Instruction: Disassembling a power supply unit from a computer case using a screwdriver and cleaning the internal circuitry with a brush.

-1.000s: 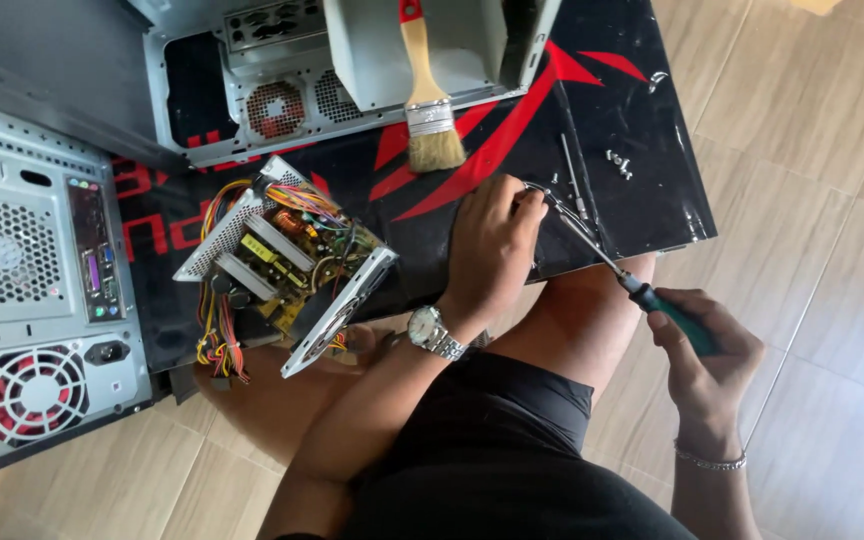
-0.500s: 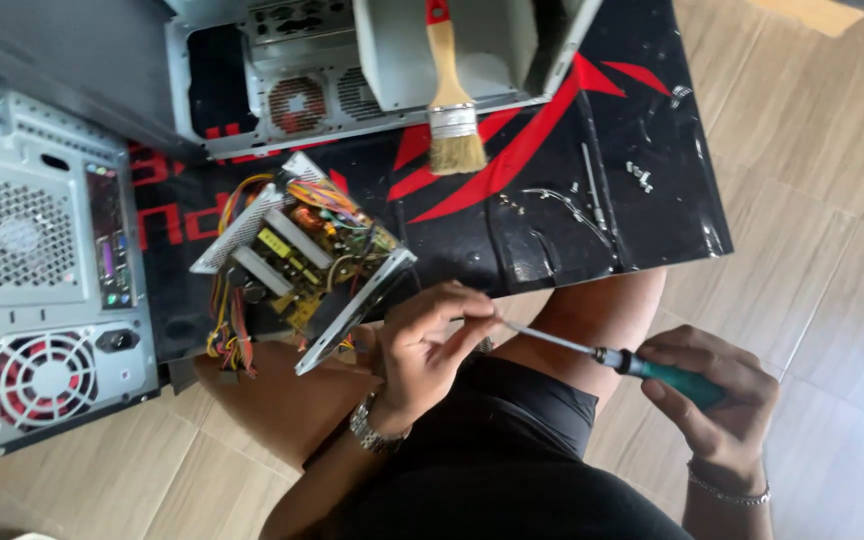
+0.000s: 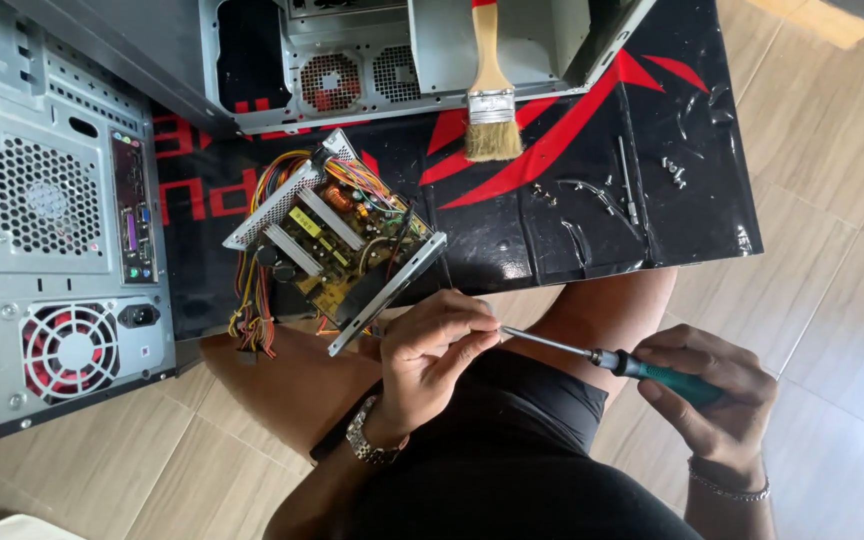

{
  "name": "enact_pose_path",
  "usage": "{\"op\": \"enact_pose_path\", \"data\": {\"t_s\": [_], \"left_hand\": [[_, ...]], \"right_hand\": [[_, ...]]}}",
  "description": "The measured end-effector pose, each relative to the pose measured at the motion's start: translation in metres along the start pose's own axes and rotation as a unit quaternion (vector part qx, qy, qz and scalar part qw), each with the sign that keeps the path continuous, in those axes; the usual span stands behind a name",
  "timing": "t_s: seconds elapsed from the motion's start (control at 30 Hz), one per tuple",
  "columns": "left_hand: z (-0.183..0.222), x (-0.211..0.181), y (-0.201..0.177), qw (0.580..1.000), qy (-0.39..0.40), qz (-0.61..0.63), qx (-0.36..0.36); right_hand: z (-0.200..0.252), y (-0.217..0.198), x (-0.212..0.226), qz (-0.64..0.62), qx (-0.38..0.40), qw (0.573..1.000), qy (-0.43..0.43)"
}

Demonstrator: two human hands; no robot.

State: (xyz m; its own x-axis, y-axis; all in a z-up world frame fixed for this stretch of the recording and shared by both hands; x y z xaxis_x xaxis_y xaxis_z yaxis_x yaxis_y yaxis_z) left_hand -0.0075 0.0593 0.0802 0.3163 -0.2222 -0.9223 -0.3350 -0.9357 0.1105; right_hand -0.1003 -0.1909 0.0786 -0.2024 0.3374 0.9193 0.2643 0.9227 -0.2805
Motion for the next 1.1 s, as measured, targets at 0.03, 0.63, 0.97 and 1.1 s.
{"op": "enact_pose_path", "data": {"t_s": [0.03, 0.63, 0.97, 1.1], "left_hand": [[-0.002, -0.003, 0.000, 1.000, 0.001, 0.001, 0.001], [0.008, -0.060, -0.025, 0.974, 0.075, -0.211, 0.044], [0.008, -0.080, -0.059, 0.917, 0.126, -0.370, -0.072], [-0.009, -0.055, -0.060, 0.890, 0.045, -0.454, -0.016]], "right_hand": [[-0.001, 0.000, 0.002, 0.001, -0.001, 1.000, 0.000], [-0.006, 0.050, -0.002, -0.002, 0.170, 0.985, 0.018], [0.003, 0.063, -0.022, -0.145, 0.148, 0.975, 0.082], [0.011, 0.055, -0.038, -0.136, 0.113, 0.975, 0.138]]}}
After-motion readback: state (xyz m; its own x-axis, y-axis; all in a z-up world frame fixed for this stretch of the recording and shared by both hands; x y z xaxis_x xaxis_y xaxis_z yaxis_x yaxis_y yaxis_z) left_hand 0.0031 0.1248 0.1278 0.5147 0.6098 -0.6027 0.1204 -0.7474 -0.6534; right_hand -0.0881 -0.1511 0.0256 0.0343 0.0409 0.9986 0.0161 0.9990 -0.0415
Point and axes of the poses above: each hand's wrist, its own z-axis away from the middle knuckle, its own y-axis out of the palm, x = y × z, the point moved 7 cm from there along -z, towards the middle knuckle, and after that the axes turned 3 degrees about -x, right-handed, at the moved point
